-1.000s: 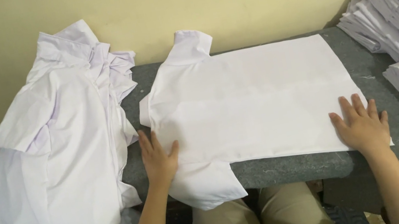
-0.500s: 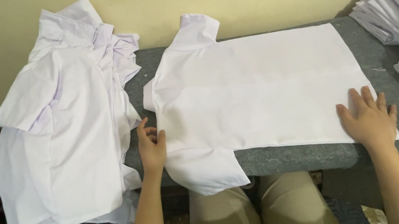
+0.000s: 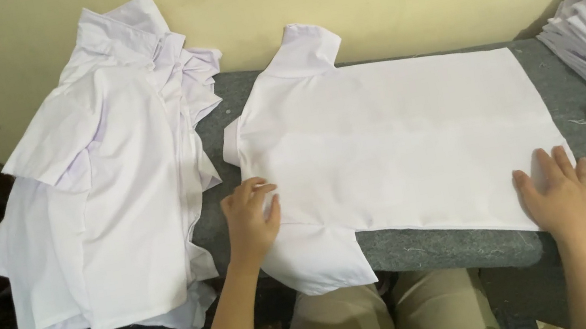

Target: A person is neatly folding a white school shirt on a grey work surface in a factory setting.

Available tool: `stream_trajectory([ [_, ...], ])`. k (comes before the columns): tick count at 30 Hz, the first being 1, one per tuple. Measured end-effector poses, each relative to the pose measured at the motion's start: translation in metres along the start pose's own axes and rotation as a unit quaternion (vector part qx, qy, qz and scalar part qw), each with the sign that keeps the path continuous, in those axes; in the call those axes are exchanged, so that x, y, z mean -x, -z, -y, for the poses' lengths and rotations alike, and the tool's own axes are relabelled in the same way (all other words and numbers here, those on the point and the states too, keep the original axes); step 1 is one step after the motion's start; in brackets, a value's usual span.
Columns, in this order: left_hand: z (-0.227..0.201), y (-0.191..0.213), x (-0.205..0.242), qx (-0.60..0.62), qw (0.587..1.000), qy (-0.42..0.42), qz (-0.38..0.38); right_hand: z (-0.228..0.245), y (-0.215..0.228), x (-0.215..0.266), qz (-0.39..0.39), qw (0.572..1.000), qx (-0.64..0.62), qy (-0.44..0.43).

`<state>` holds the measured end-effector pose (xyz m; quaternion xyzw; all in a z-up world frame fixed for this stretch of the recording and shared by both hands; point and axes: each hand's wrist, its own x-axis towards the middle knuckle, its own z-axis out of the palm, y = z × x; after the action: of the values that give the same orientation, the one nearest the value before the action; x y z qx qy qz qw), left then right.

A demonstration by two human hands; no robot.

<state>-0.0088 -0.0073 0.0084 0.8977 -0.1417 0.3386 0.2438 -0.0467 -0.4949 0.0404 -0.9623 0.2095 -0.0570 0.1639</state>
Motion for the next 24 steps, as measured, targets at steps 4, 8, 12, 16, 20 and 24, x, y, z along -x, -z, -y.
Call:
stream_trajectory([
  [4, 0.011, -0.034, 0.016, 0.038, 0.991, 0.008, 0.126, -0.002, -0.001, -0.003, -0.005, 1.0, -0.009, 0.003],
  [8, 0.006, -0.031, 0.013, 0.068, 0.994, 0.024, 0.085, -0.004, -0.003, -0.005, -0.01, 1.0, -0.009, 0.009],
  [12, 0.002, -0.027, 0.014, 0.085, 0.995, 0.018, 0.046, -0.01, -0.01, -0.006, -0.03, 0.999, -0.005, 0.023],
  [16, 0.014, -0.021, 0.01, 0.168, 0.981, 0.08, 0.049, -0.008, -0.009, -0.004, -0.04, 0.999, -0.029, 0.022],
  [20, 0.024, 0.011, 0.0, 0.15, 0.949, 0.222, 0.168, -0.012, -0.012, -0.005, -0.051, 0.998, -0.026, 0.032],
  [24, 0.026, 0.057, -0.004, 0.18, 0.885, 0.292, 0.315, -0.016, -0.016, -0.006, -0.062, 0.997, -0.026, 0.042],
])
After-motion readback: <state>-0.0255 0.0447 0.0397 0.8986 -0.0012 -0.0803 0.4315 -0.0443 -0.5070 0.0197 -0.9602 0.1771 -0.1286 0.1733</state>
